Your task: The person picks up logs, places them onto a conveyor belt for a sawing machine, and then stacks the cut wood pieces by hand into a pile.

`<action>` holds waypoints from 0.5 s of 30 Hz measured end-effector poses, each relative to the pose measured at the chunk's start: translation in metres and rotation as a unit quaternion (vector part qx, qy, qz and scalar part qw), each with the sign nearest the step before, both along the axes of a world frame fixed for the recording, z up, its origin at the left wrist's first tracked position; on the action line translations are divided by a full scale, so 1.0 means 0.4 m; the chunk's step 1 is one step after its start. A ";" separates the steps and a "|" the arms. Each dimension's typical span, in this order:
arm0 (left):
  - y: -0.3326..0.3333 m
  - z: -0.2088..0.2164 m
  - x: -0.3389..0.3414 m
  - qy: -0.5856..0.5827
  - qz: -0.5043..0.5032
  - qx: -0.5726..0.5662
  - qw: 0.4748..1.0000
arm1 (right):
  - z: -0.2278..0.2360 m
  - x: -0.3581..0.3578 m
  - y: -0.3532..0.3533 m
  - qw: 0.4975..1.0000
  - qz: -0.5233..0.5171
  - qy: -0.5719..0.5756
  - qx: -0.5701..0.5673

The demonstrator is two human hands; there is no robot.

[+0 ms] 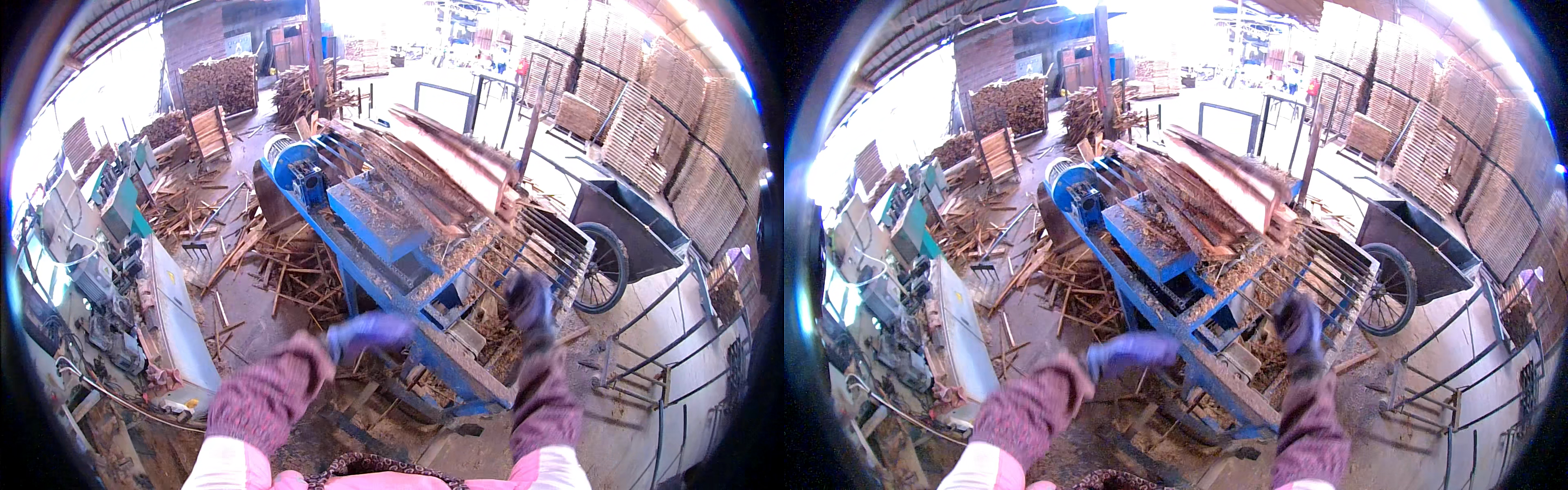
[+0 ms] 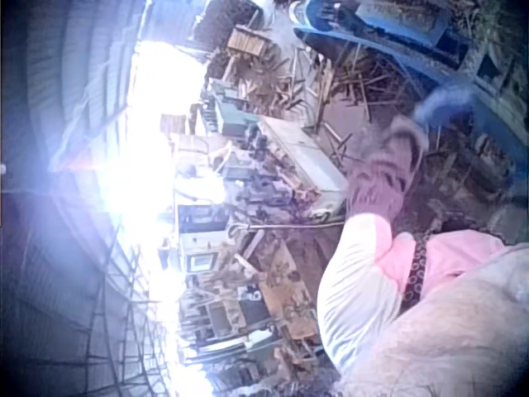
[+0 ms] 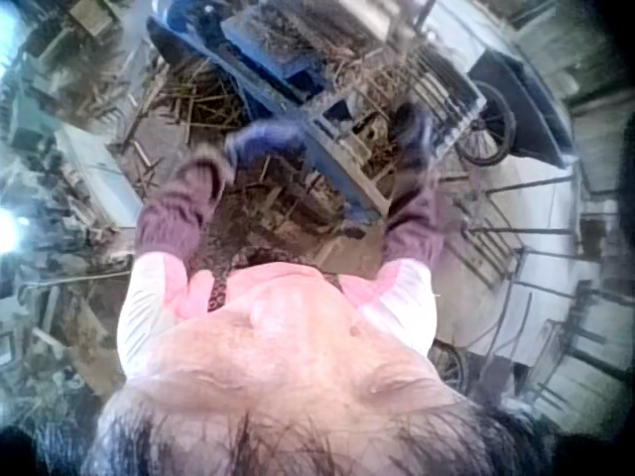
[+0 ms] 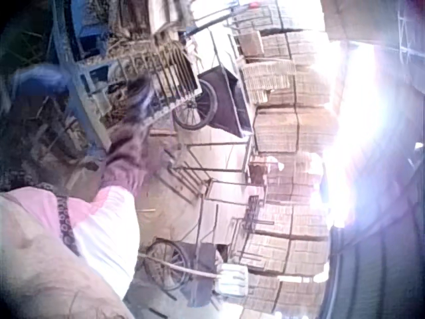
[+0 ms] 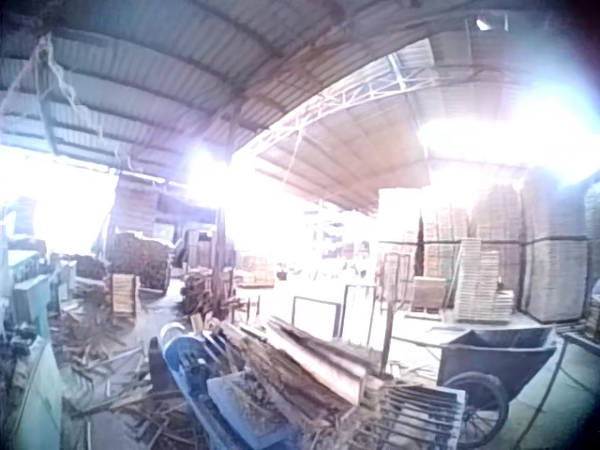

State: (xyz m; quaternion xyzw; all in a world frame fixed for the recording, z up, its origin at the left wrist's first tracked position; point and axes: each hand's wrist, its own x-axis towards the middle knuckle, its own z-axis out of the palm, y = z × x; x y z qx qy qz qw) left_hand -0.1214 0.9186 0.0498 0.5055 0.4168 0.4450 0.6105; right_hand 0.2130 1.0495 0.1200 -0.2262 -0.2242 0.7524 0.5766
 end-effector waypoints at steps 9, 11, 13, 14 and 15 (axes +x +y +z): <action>-1.152 -0.501 -0.122 -0.120 0.267 -0.486 0.824 | -0.415 -0.351 -0.556 0.891 0.410 -0.146 -0.128; -1.296 -0.507 -0.110 -0.075 0.261 -0.438 0.857 | -0.416 -0.429 -0.629 0.785 0.561 -0.261 0.032; -1.310 -0.433 -0.079 0.101 0.225 -0.377 0.893 | -0.383 -0.496 -0.675 0.732 0.562 -0.293 0.249; -1.310 -0.379 -0.054 0.188 0.202 -0.342 0.898 | -0.406 -0.521 -0.699 0.696 0.520 -0.315 0.382; -1.327 -0.328 -0.027 0.273 0.184 -0.307 0.893 | -0.358 -0.542 -0.716 0.668 0.546 -0.328 0.386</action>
